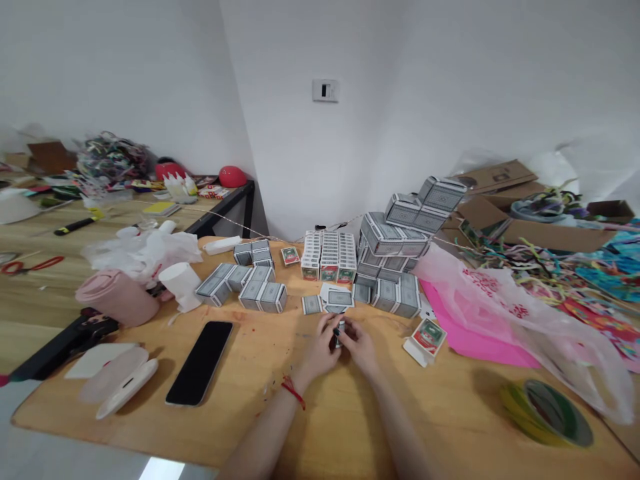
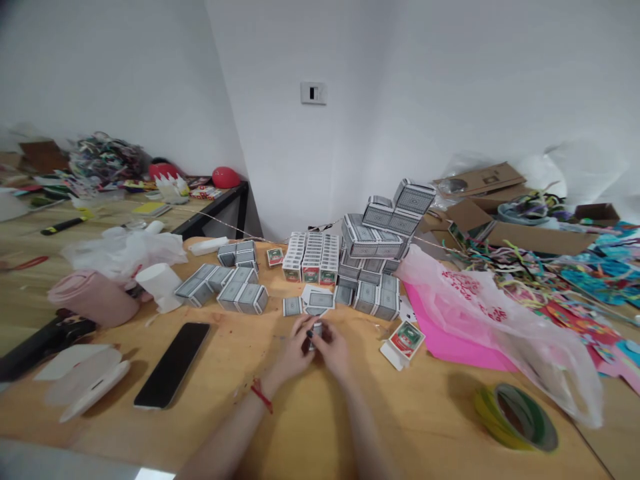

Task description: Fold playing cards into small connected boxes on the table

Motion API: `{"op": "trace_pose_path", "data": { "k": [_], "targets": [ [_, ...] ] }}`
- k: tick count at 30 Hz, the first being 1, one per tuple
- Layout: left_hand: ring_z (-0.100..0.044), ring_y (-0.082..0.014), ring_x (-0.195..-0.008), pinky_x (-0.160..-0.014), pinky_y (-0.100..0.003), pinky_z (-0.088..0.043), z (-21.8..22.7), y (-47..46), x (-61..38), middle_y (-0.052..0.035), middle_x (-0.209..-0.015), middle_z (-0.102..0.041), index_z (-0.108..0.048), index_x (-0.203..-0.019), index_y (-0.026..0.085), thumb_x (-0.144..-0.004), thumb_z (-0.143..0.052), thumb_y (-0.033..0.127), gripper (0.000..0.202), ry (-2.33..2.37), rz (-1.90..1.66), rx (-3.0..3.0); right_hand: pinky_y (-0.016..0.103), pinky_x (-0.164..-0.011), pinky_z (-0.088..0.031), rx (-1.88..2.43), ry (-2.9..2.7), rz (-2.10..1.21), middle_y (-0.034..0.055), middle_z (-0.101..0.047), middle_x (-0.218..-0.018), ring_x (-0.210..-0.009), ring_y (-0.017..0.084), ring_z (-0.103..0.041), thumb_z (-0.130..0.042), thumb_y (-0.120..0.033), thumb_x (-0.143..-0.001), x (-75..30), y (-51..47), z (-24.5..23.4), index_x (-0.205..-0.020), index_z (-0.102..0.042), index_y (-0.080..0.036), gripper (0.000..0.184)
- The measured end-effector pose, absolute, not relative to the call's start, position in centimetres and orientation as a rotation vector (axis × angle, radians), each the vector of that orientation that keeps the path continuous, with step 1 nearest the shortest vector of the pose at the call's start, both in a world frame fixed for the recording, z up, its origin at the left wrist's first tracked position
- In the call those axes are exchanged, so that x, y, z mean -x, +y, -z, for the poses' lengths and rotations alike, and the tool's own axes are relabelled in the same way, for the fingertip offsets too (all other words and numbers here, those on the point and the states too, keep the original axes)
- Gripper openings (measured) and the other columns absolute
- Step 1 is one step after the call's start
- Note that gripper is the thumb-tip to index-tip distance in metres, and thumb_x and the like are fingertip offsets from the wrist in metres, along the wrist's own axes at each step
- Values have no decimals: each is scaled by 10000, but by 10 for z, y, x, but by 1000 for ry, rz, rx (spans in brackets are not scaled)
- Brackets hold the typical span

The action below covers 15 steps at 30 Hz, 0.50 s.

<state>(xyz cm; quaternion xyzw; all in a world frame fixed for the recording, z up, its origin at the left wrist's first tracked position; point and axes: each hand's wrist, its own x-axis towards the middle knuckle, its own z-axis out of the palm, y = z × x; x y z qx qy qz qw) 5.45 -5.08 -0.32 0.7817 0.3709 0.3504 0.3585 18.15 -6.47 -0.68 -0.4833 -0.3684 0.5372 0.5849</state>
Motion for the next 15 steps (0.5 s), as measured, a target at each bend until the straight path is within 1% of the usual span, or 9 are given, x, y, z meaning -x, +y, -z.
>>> {"op": "trace_pose_path", "data": {
  "k": [2,4,6,8,9,11,13,15],
  "targets": [
    [-348,-223,-1239,-1049,-405,-318,0,-50,-52,-83,-1317,-325,-339,-1317,253,-650,-478,12,722,899,-927,-2007,344,-800,-459,1112,-856,-1241,42,-685,-941,-856,222,-619,-753,-338,-583,-183,-66,8,-954,-642,-235,401],
    [-426,-233,-1162,-976,-399,-400,-2,-48,-49,-87,-1308,-327,-389,-1285,254,-615,-497,19,718,834,-931,-1947,356,-819,-452,1122,-847,-1215,40,-680,-955,-872,224,-613,-752,-333,-584,-185,-68,10,-950,-642,-234,395],
    [-533,-204,-992,-842,-372,-486,-2,-45,-45,-85,-1255,-377,-460,-1218,247,-618,-484,46,632,800,-943,-1802,375,-845,-443,1123,-836,-1201,44,-675,-972,-897,231,-607,-756,-329,-577,-187,-69,10,-956,-638,-230,410],
    [-576,-155,-795,-721,-341,-515,-1,-40,-43,-72,-1101,-485,-488,-1165,220,-691,-440,107,490,828,-961,-1593,392,-885,-423,1099,-816,-1187,42,-668,-988,-931,235,-598,-767,-313,-563,-187,-71,9,-972,-631,-233,438],
    [-576,-139,-716,-681,-333,-517,0,-38,-43,-58,-993,-526,-469,-1176,209,-742,-408,148,443,863,-967,-1489,393,-905,-412,1078,-805,-1181,40,-663,-1000,-950,233,-592,-777,-297,-552,-187,-71,8,-980,-628,-238,457],
    [-569,-129,-629,-648,-328,-516,3,-34,-44,-20,-821,-553,-368,-1259,200,-822,-360,234,439,937,-956,-1343,380,-934,-394,1026,-794,-1183,37,-647,-1036,-987,226,-576,-794,-253,-526,-187,-73,6,-998,-621,-250,503],
    [-578,-135,-631,-663,-332,-513,5,-32,-45,2,-769,-566,-249,-1330,207,-843,-386,306,515,968,-918,-1306,368,-945,-390,972,-809,-1214,43,-628,-1079,-1025,225,-558,-803,-208,-505,-186,-75,4,-1025,-610,-256,556],
    [-596,-149,-716,-715,-338,-502,7,-31,-47,-2,-805,-597,-228,-1343,217,-822,-458,337,583,959,-860,-1337,371,-946,-394,940,-835,-1226,49,-612,-1106,-1049,231,-545,-804,-182,-500,-186,-77,5,-1040,-603,-257,580]
  ]
}}
